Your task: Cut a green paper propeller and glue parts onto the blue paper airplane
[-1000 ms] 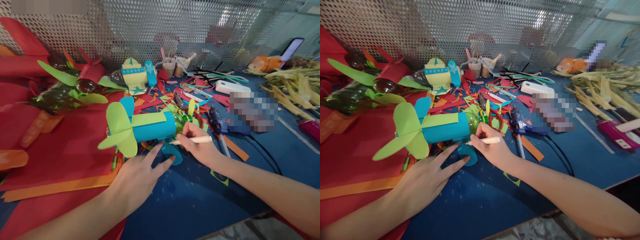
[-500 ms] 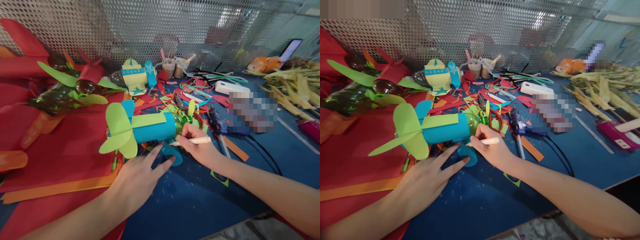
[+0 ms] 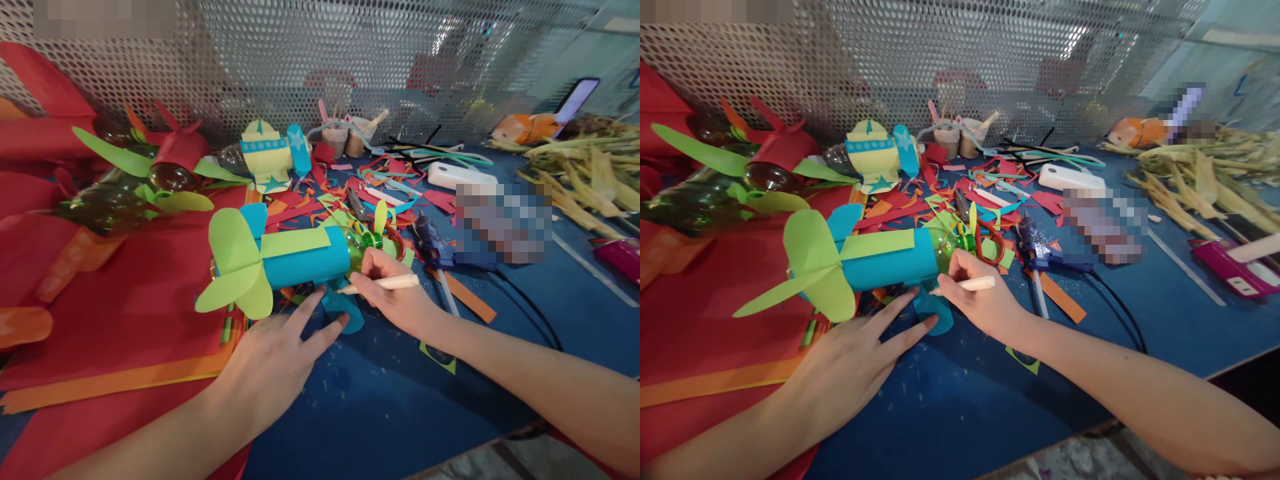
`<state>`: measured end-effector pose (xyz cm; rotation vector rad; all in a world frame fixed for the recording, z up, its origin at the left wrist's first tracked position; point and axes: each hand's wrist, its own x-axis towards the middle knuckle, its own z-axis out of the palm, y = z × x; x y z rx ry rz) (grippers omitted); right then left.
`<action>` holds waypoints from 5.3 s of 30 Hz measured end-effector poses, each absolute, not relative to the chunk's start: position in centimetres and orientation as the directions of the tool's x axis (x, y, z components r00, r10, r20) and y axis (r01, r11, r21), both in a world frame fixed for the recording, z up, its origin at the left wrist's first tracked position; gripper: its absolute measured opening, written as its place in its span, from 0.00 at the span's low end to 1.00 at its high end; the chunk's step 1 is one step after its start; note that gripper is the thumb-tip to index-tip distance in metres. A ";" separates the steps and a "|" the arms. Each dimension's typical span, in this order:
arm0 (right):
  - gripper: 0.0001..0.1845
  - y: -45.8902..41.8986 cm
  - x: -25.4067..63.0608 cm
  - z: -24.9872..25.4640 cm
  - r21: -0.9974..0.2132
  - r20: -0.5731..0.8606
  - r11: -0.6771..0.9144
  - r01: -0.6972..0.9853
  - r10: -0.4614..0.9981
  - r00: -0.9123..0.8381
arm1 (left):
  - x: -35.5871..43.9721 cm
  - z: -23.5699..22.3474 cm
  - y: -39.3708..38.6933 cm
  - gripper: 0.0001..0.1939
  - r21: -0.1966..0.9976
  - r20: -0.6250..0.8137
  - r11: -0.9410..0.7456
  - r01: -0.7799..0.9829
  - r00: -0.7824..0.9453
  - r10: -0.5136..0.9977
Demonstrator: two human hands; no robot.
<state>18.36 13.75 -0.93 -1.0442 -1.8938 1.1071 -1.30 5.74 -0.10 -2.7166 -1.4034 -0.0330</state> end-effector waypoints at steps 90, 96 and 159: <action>0.13 14.0 18.4 -1.4 -0.922 0.196 0.313 0.230 0.886 -0.419 | -1.4 -0.1 5.7 0.32 -0.097 0.044 -0.580 0.808 0.586 0.809; 0.13 14.0 18.4 -1.4 -0.927 0.187 0.300 0.226 0.891 -0.413 | -1.4 0.0 5.8 0.32 -0.106 0.033 -0.577 0.810 0.583 0.812; 0.13 14.0 18.5 -1.4 -0.934 0.188 0.288 0.210 0.898 -0.397 | -1.3 0.0 5.7 0.32 -0.083 0.028 -0.574 0.815 0.577 0.816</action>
